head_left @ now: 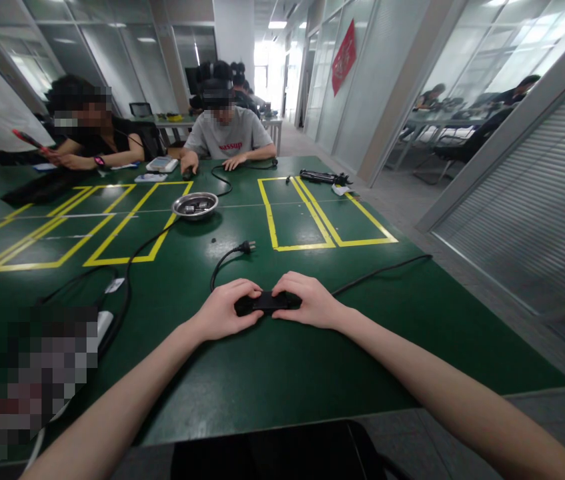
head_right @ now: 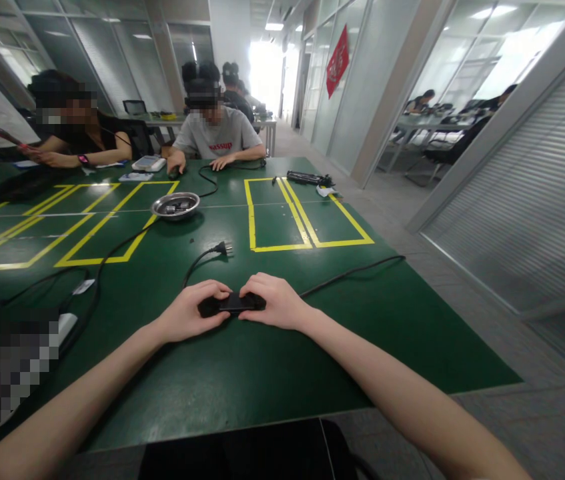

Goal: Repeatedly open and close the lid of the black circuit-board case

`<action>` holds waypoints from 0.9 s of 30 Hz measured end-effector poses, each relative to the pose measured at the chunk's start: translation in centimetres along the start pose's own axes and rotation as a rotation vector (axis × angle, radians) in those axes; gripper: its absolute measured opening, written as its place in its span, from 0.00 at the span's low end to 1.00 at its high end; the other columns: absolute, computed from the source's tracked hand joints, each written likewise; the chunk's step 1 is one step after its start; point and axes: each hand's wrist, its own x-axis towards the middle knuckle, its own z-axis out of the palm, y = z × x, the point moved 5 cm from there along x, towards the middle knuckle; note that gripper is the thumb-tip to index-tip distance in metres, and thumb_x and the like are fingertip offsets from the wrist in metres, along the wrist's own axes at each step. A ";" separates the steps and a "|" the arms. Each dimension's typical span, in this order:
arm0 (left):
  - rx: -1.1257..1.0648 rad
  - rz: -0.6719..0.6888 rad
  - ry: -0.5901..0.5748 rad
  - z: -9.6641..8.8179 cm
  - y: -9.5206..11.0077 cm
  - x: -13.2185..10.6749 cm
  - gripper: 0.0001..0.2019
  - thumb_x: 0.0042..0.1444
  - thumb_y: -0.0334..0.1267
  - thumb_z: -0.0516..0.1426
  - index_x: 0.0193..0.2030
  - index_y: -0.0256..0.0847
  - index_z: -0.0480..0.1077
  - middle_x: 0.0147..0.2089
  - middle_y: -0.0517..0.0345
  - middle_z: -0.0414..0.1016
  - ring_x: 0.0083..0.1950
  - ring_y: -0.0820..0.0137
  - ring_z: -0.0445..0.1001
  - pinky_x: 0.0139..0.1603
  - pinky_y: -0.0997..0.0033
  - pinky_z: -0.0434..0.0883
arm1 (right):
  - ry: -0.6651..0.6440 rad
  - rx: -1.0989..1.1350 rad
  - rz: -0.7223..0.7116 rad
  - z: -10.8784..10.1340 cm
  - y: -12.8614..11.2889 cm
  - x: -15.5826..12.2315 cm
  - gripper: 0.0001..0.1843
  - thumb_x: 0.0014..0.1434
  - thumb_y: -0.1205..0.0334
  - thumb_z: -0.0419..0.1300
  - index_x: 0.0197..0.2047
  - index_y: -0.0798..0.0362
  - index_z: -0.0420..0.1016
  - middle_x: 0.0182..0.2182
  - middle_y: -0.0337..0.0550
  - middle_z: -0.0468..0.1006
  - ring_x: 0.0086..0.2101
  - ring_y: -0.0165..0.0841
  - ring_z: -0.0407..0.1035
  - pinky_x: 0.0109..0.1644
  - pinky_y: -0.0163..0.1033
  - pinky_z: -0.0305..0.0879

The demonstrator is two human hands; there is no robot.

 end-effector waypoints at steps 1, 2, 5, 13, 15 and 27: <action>-0.001 0.001 -0.001 0.0 0.0 0.0 0.06 0.59 0.38 0.62 0.42 0.41 0.71 0.48 0.51 0.81 0.48 0.63 0.80 0.50 0.65 0.75 | 0.005 -0.002 0.002 0.0 0.0 0.0 0.14 0.60 0.57 0.71 0.45 0.51 0.73 0.39 0.45 0.79 0.40 0.39 0.73 0.43 0.42 0.70; 0.000 0.003 -0.003 0.0 0.0 0.0 0.06 0.59 0.38 0.62 0.41 0.41 0.72 0.48 0.51 0.81 0.48 0.63 0.80 0.50 0.65 0.75 | 0.009 -0.002 0.007 0.1 0.1 0.0 0.14 0.59 0.56 0.71 0.44 0.51 0.73 0.38 0.45 0.79 0.40 0.39 0.73 0.43 0.42 0.69; 0.017 0.015 -0.018 -0.2 0.1 0.1 0.06 0.60 0.38 0.62 0.41 0.41 0.72 0.48 0.51 0.81 0.48 0.63 0.79 0.50 0.65 0.74 | 0.015 0.000 0.027 0.2 0.1 0.0 0.14 0.59 0.56 0.72 0.40 0.51 0.71 0.38 0.45 0.79 0.40 0.39 0.73 0.42 0.42 0.69; 0.071 0.028 -0.054 -0.1 -0.4 -0.3 0.13 0.56 0.37 0.66 0.46 0.42 0.71 0.49 0.52 0.79 0.49 0.62 0.78 0.50 0.63 0.74 | -0.071 -0.076 -0.001 0.0 -0.7 0.1 0.19 0.53 0.59 0.74 0.42 0.51 0.70 0.42 0.48 0.78 0.44 0.42 0.72 0.45 0.45 0.71; 0.087 0.022 -0.047 0.0 -0.4 -0.3 0.11 0.59 0.37 0.63 0.47 0.42 0.71 0.47 0.52 0.79 0.47 0.62 0.78 0.49 0.64 0.74 | -0.089 -0.088 0.017 0.0 -0.6 0.1 0.20 0.53 0.60 0.73 0.45 0.52 0.71 0.42 0.48 0.79 0.42 0.41 0.73 0.44 0.44 0.71; 0.320 0.095 -0.053 0.4 0.4 0.2 0.14 0.66 0.43 0.58 0.54 0.39 0.74 0.42 0.49 0.80 0.41 0.61 0.77 0.44 0.63 0.74 | -0.069 -0.263 -0.108 0.6 -0.7 0.1 0.18 0.71 0.54 0.57 0.57 0.56 0.73 0.43 0.55 0.82 0.41 0.42 0.76 0.45 0.46 0.72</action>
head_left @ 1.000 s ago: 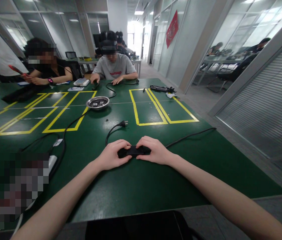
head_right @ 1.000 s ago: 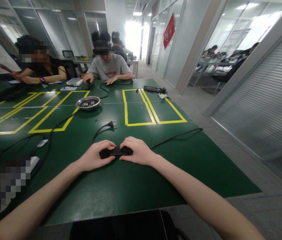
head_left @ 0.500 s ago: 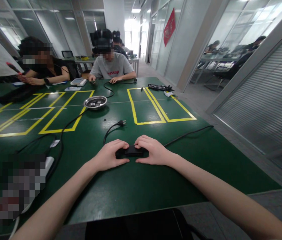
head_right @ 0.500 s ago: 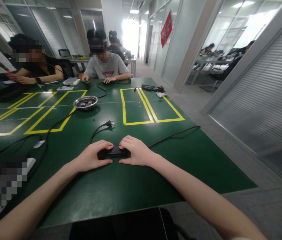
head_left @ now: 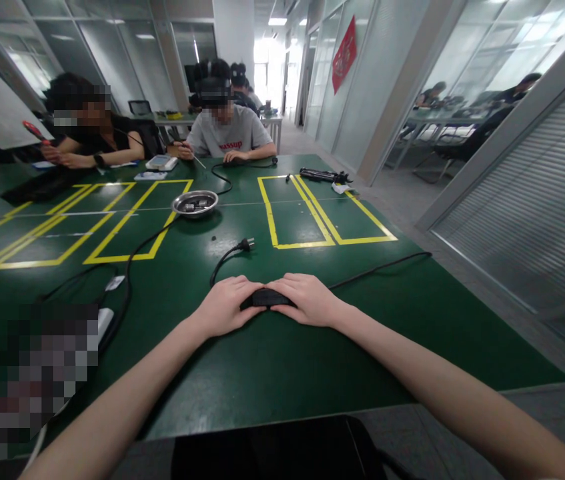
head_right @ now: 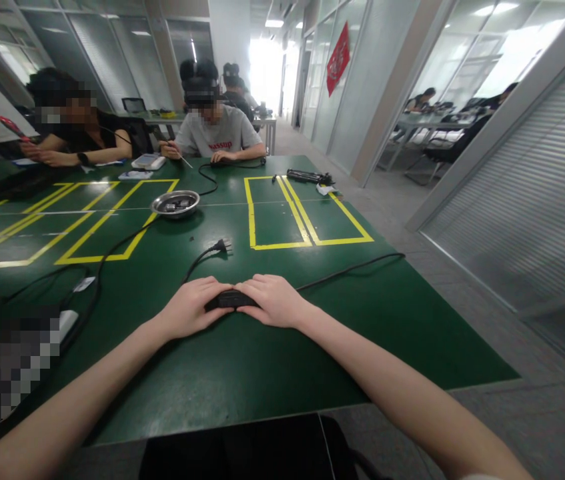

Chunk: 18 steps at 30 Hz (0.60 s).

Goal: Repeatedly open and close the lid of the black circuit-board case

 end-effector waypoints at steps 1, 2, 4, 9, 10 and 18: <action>-0.004 0.001 -0.002 0.0 0.0 0.0 0.14 0.66 0.43 0.59 0.54 0.38 0.74 0.42 0.49 0.79 0.41 0.61 0.77 0.44 0.63 0.74 | 0.007 0.005 -0.007 -0.1 0.0 0.0 0.18 0.71 0.53 0.58 0.56 0.56 0.74 0.42 0.54 0.83 0.40 0.42 0.76 0.44 0.45 0.72; -0.012 0.001 -0.005 0.1 0.0 -0.1 0.14 0.67 0.43 0.58 0.54 0.38 0.74 0.41 0.49 0.79 0.40 0.62 0.77 0.43 0.63 0.74 | 0.010 0.009 -0.013 -0.2 0.0 0.0 0.18 0.70 0.52 0.58 0.55 0.56 0.75 0.41 0.53 0.83 0.39 0.41 0.76 0.43 0.44 0.72; -0.033 -0.005 -0.016 0.1 0.1 -0.1 0.14 0.67 0.42 0.58 0.55 0.39 0.74 0.41 0.50 0.79 0.40 0.63 0.77 0.43 0.64 0.74 | 0.016 0.013 -0.015 -0.3 0.1 -0.1 0.18 0.70 0.51 0.59 0.54 0.55 0.76 0.39 0.51 0.83 0.37 0.40 0.76 0.41 0.42 0.72; -0.061 -0.029 -0.030 0.1 0.2 0.0 0.14 0.67 0.41 0.57 0.56 0.40 0.74 0.42 0.51 0.79 0.41 0.64 0.77 0.46 0.65 0.75 | 0.038 0.020 0.011 -0.5 0.4 -0.4 0.18 0.70 0.49 0.60 0.54 0.53 0.77 0.39 0.49 0.84 0.36 0.38 0.76 0.39 0.40 0.70; -0.062 -0.031 -0.030 0.2 0.2 0.0 0.14 0.67 0.41 0.57 0.56 0.40 0.74 0.42 0.51 0.79 0.41 0.64 0.77 0.46 0.64 0.75 | 0.041 0.025 0.010 -0.5 0.4 -0.5 0.18 0.69 0.49 0.60 0.54 0.53 0.77 0.39 0.49 0.84 0.36 0.38 0.76 0.39 0.40 0.70; -0.040 -0.015 0.067 -0.4 0.2 -0.1 0.16 0.66 0.47 0.60 0.54 0.40 0.77 0.40 0.52 0.79 0.39 0.64 0.79 0.43 0.66 0.75 | 0.055 0.013 -0.004 -1.0 0.0 -0.4 0.19 0.71 0.49 0.59 0.54 0.54 0.76 0.37 0.49 0.84 0.35 0.38 0.77 0.39 0.40 0.71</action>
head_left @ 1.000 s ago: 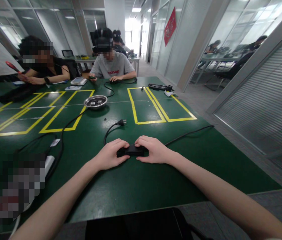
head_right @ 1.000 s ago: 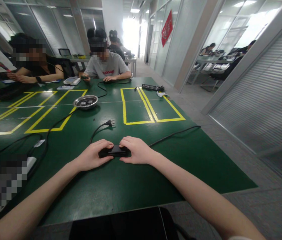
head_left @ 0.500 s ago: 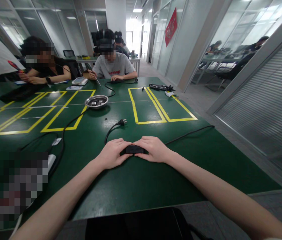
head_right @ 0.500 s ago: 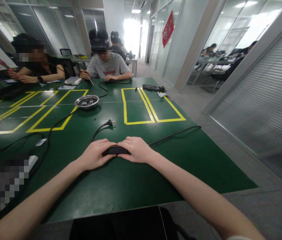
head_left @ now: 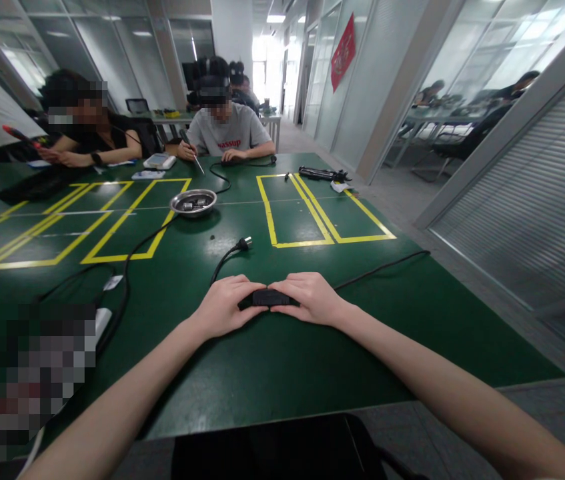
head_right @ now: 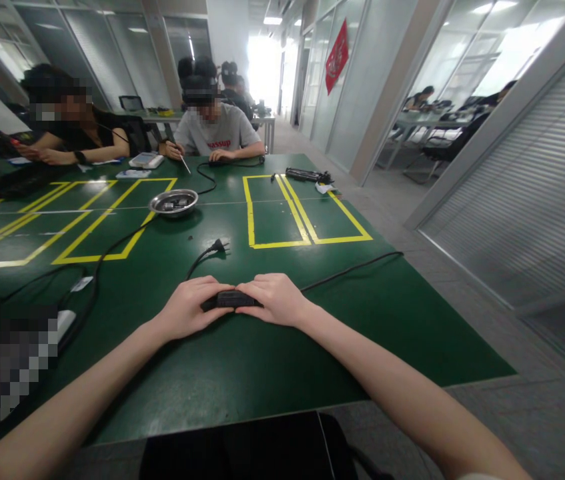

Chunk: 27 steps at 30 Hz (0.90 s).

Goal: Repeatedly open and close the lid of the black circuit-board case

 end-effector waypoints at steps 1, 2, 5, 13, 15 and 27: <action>0.010 0.005 0.010 -0.1 0.1 0.0 0.16 0.66 0.47 0.60 0.54 0.40 0.77 0.40 0.51 0.79 0.39 0.64 0.79 0.43 0.66 0.75 | 0.007 0.009 -0.006 -0.1 0.0 0.0 0.20 0.70 0.48 0.59 0.55 0.54 0.76 0.38 0.50 0.84 0.36 0.38 0.78 0.40 0.41 0.71; 0.022 0.010 0.021 -0.1 0.1 0.0 0.16 0.66 0.47 0.59 0.53 0.39 0.77 0.40 0.51 0.79 0.39 0.64 0.78 0.43 0.66 0.75 | 0.014 0.021 -0.009 -0.2 -0.1 0.1 0.21 0.70 0.47 0.60 0.56 0.54 0.75 0.40 0.51 0.85 0.37 0.39 0.78 0.41 0.41 0.72; 0.032 0.020 0.046 -0.2 0.3 0.0 0.16 0.66 0.48 0.60 0.52 0.39 0.78 0.39 0.51 0.80 0.39 0.64 0.79 0.41 0.65 0.75 | 0.017 0.050 0.013 -0.4 0.1 0.1 0.21 0.69 0.47 0.61 0.55 0.54 0.76 0.41 0.51 0.85 0.38 0.40 0.80 0.41 0.42 0.73; 0.030 0.035 0.077 -0.3 0.5 0.0 0.16 0.66 0.49 0.60 0.51 0.39 0.78 0.39 0.50 0.80 0.38 0.64 0.79 0.42 0.65 0.75 | -0.003 0.090 0.053 -0.6 -0.2 0.0 0.20 0.67 0.50 0.64 0.55 0.54 0.76 0.44 0.51 0.85 0.42 0.41 0.81 0.45 0.42 0.75; 0.011 0.017 0.062 -0.2 0.4 0.0 0.16 0.66 0.48 0.60 0.51 0.39 0.78 0.40 0.50 0.81 0.40 0.63 0.79 0.44 0.64 0.76 | -0.018 0.099 0.064 -0.5 -0.2 0.1 0.19 0.68 0.54 0.63 0.58 0.55 0.75 0.46 0.51 0.85 0.43 0.40 0.80 0.47 0.41 0.76; -0.369 -0.308 -0.119 0.4 0.2 0.0 0.17 0.69 0.48 0.54 0.53 0.40 0.77 0.46 0.54 0.83 0.43 0.64 0.79 0.44 0.68 0.74 | -0.113 -0.228 -0.066 0.4 -0.7 0.3 0.25 0.68 0.70 0.56 0.66 0.54 0.68 0.54 0.53 0.80 0.47 0.39 0.76 0.45 0.42 0.74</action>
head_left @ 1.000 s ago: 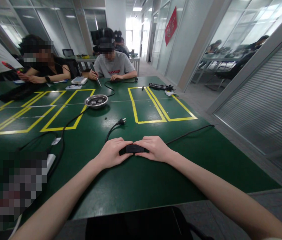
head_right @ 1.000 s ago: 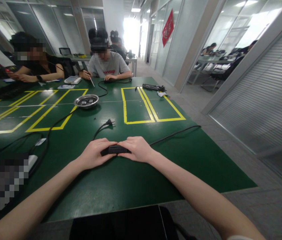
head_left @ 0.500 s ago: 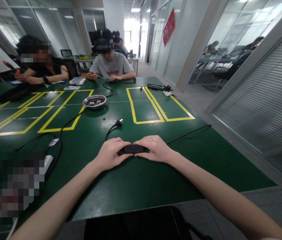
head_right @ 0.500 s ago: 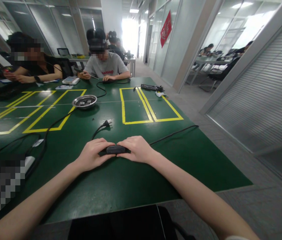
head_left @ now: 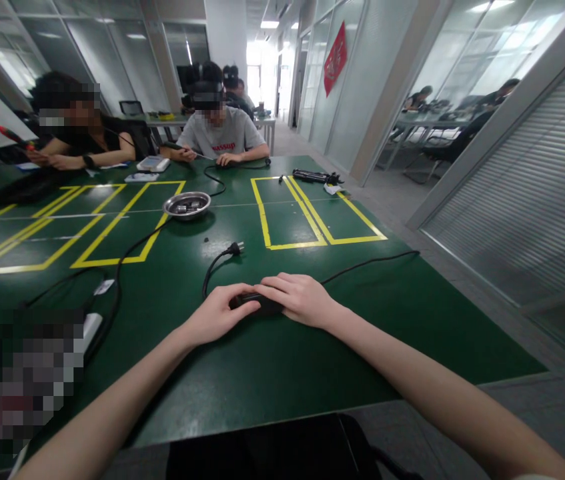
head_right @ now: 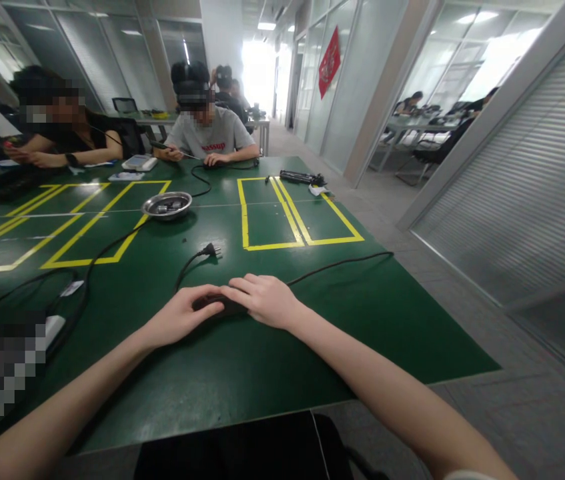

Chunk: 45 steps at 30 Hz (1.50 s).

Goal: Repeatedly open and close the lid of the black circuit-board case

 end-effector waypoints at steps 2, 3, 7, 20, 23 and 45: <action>0.106 0.091 0.088 -0.3 0.0 0.0 0.16 0.68 0.47 0.57 0.54 0.39 0.76 0.46 0.52 0.82 0.44 0.64 0.79 0.46 0.66 0.73 | -0.080 0.098 0.076 0.3 0.4 0.1 0.30 0.64 0.66 0.62 0.69 0.55 0.65 0.52 0.53 0.81 0.47 0.40 0.77 0.45 0.42 0.74; 0.173 0.143 0.108 -0.3 0.0 0.0 0.15 0.68 0.46 0.58 0.53 0.40 0.76 0.45 0.52 0.82 0.44 0.63 0.78 0.47 0.64 0.73 | -0.098 0.161 0.108 0.3 0.6 0.1 0.32 0.63 0.63 0.64 0.68 0.55 0.65 0.50 0.52 0.81 0.46 0.41 0.77 0.45 0.42 0.74; 0.386 0.294 0.159 -0.3 0.5 -0.1 0.13 0.67 0.46 0.59 0.51 0.39 0.76 0.42 0.51 0.82 0.43 0.62 0.77 0.47 0.61 0.71 | -0.035 0.325 0.185 0.2 1.0 0.0 0.20 0.67 0.54 0.63 0.59 0.55 0.74 0.43 0.50 0.84 0.43 0.40 0.78 0.47 0.41 0.73; 0.499 0.288 0.353 -1.1 0.9 -0.7 0.22 0.65 0.48 0.61 0.63 0.42 0.72 0.57 0.45 0.79 0.59 0.53 0.73 0.61 0.49 0.66 | 0.154 0.550 0.410 0.7 2.7 -0.6 0.17 0.66 0.51 0.62 0.52 0.52 0.79 0.44 0.49 0.84 0.42 0.41 0.79 0.46 0.42 0.73; 0.469 0.332 0.433 -1.5 1.4 -0.9 0.24 0.67 0.43 0.58 0.68 0.45 0.67 0.66 0.45 0.73 0.68 0.51 0.67 0.67 0.45 0.62 | 0.427 0.756 0.717 0.4 6.5 -2.0 0.22 0.64 0.43 0.61 0.48 0.53 0.79 0.39 0.48 0.84 0.33 0.37 0.76 0.36 0.40 0.71; 0.206 0.236 0.001 1.6 0.5 -0.5 0.13 0.67 0.37 0.58 0.57 0.43 0.74 0.53 0.51 0.81 0.56 0.61 0.77 0.59 0.55 0.72 | 0.338 -0.086 1.273 -1.7 21.3 -13.9 0.28 0.54 0.51 0.65 0.57 0.53 0.80 0.48 0.54 0.79 0.46 0.49 0.75 0.49 0.50 0.72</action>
